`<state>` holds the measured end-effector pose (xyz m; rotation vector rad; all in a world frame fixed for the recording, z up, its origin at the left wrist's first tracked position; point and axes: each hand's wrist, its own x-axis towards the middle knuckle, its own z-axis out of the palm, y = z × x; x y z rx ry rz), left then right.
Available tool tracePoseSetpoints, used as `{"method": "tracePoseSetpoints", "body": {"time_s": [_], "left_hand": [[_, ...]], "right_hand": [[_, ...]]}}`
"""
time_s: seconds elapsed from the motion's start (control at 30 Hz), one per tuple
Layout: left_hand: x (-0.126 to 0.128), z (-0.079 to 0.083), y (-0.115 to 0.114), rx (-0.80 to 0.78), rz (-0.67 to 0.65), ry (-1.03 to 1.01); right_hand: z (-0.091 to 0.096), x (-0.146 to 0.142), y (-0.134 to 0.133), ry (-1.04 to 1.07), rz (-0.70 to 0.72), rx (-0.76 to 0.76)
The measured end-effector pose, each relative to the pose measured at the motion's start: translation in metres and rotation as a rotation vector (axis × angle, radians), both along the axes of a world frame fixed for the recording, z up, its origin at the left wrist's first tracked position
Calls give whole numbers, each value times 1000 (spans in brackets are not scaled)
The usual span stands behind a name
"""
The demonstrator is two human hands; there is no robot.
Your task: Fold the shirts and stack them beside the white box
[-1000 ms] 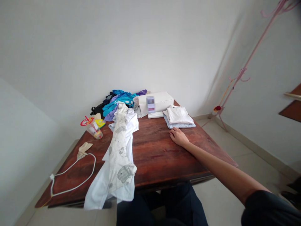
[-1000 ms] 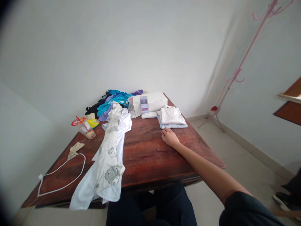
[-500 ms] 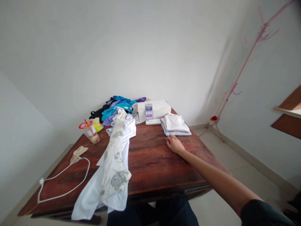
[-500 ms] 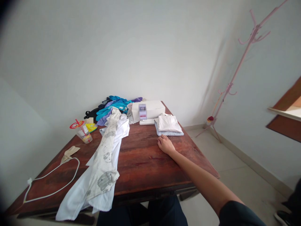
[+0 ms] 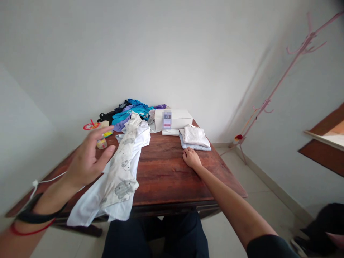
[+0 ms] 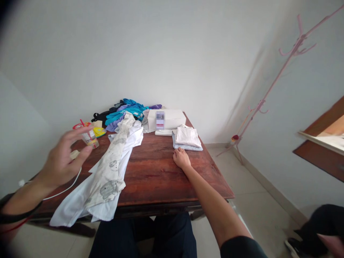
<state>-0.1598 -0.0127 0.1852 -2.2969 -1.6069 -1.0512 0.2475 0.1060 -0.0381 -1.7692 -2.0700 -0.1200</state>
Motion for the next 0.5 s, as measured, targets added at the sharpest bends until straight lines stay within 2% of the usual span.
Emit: {"method": "tracePoseSetpoints", "body": {"time_s": [0.1,0.23,0.37,0.5], "left_hand": [[1,-41,30,-90,-133,-132],[0,-94,81,-135,-118,-165],[0,-123,119,-129,-75,-93],[1,-145,145,-151,34,-28]], "right_hand": [[-1,-1,0,-18,-19,-5],[-2,-1,1,-27,-39,5],[-3,-1,1,-31,-39,25],[-5,0,2,-43,-27,42]]}}
